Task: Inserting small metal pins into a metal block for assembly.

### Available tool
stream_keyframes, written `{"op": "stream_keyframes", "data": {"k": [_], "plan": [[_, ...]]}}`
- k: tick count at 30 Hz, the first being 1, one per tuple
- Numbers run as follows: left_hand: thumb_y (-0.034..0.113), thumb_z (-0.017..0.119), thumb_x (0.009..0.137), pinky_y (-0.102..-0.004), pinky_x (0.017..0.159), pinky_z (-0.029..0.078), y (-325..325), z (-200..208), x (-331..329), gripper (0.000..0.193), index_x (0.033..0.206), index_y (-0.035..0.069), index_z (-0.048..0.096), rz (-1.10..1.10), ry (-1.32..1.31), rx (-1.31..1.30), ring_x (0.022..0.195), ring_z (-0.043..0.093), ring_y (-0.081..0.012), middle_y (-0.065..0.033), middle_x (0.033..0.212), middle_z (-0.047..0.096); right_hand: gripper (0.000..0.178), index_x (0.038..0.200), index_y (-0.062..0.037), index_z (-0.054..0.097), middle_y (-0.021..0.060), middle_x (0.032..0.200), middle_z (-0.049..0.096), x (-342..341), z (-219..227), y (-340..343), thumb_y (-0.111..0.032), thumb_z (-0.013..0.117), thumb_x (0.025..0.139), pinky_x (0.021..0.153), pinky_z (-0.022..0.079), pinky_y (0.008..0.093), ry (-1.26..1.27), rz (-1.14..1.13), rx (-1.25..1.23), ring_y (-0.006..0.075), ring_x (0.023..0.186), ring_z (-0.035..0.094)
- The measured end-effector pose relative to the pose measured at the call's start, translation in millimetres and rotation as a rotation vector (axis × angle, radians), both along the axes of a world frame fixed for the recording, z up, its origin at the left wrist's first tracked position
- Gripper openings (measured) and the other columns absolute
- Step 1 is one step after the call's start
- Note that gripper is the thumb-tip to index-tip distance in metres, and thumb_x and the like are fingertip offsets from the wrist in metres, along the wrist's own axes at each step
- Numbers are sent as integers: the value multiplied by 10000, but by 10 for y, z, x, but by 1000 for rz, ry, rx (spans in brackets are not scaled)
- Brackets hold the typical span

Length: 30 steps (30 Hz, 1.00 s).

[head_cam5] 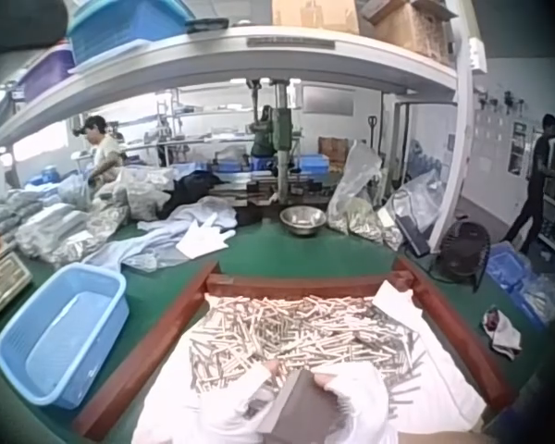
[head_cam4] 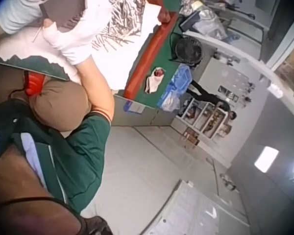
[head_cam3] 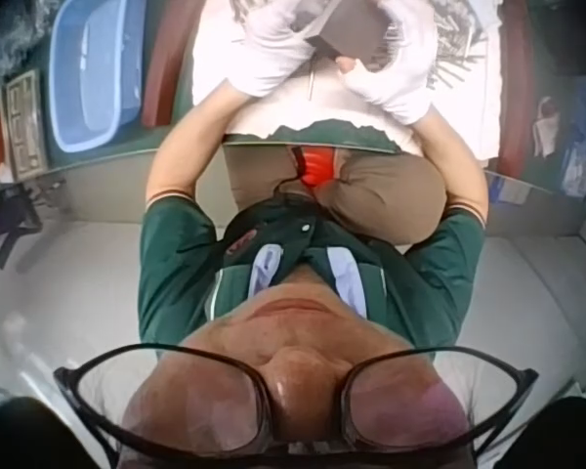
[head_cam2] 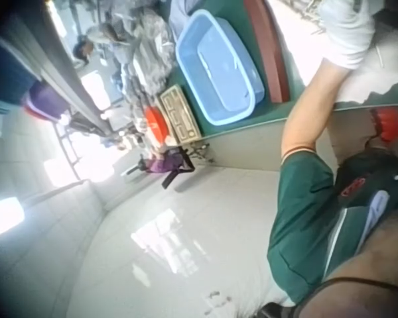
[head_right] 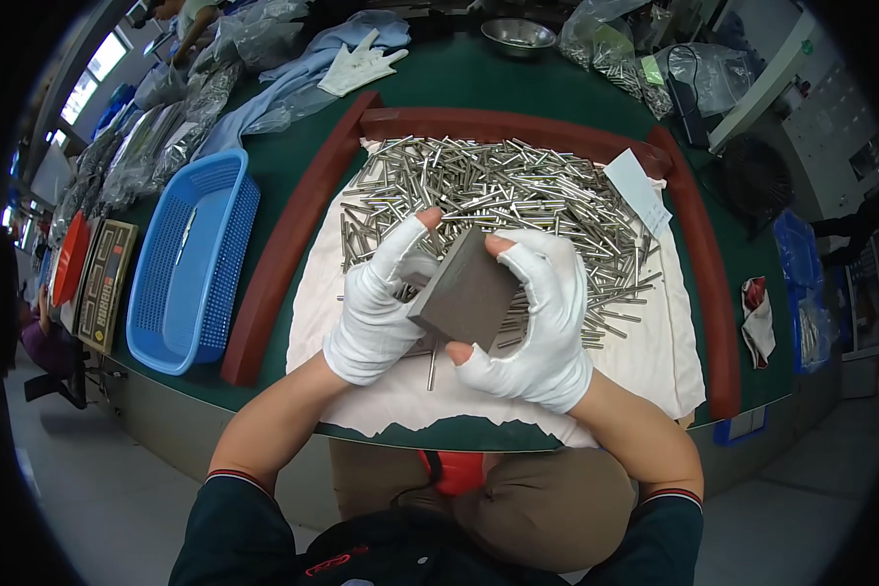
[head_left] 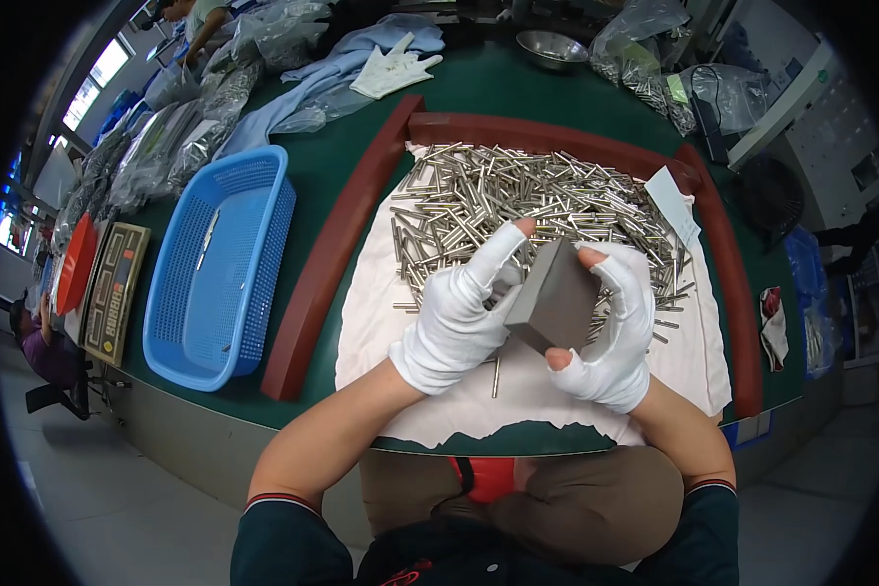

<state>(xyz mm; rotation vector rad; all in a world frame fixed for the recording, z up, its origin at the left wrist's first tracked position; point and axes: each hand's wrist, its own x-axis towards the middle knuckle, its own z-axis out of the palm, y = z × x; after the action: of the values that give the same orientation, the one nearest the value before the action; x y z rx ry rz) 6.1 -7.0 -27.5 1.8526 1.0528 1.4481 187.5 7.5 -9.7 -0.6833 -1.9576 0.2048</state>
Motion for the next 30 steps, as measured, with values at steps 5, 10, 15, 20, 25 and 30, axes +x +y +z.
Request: {"op": "stream_keyframes", "data": {"k": [5, 10, 15, 20, 25, 30], "plan": [[-78, 624, 762, -263, 604, 498, 15, -71, -11, 690, 1385, 145, 432, 33, 68, 56, 625, 622, -162, -46, 732, 616, 758, 1185, -8, 492, 165, 1051, 539, -25, 49, -50, -519, 732, 678, 760, 429, 390, -77, 36, 15, 277, 875, 531], [-96, 621, 741, -262, 590, 492, 25, -40, -8, 706, 1378, 146, 436, 61, 45, -1, 621, 617, -165, -50, 757, 622, 778, 1188, 0, 489, 170, 1065, 533, 32, -33, 11, -528, 735, 672, 769, 435, 381, -12, 23, -17, 281, 882, 533], [-100, 638, 714, -254, 586, 483, 39, -83, 26, 723, 1368, 144, 449, 76, 14, 94, 609, 601, -149, -38, 747, 607, 795, 1223, 2, 462, 172, 1095, 521, -8, -39, 11, -501, 751, 679, 797, 442, 390, -2, -6, -15, 291, 921, 532], [-60, 702, 674, -243, 572, 469, 31, 16, 15, 753, 1362, 122, 456, 85, 23, 122, 580, 558, -121, -10, 710, 563, 816, 1252, -7, 441, 171, 1114, 517, 7, -37, 14, -477, 773, 674, 810, 444, 394, -23, 7, -3, 295, 951, 530], [-12, 756, 637, -233, 558, 457, 29, 15, 5, 787, 1357, 92, 455, 102, 47, 143, 570, 543, -105, 0, 706, 552, 846, 1266, -7, 432, 172, 1132, 511, -15, -56, -4, -503, 777, 674, 829, 445, 391, -45, 16, -9, 297, 981, 526], [-6, 760, 622, -246, 555, 456, 29, -1, 4, 806, 1357, 88, 443, 105, 38, 162, 577, 559, -117, -7, 709, 557, 926, 1283, 0, 420, 177, 1139, 501, -32, -54, -33, -569, 782, 648, 842, 443, 390, -33, 32, -26, 293, 1004, 518]]}}
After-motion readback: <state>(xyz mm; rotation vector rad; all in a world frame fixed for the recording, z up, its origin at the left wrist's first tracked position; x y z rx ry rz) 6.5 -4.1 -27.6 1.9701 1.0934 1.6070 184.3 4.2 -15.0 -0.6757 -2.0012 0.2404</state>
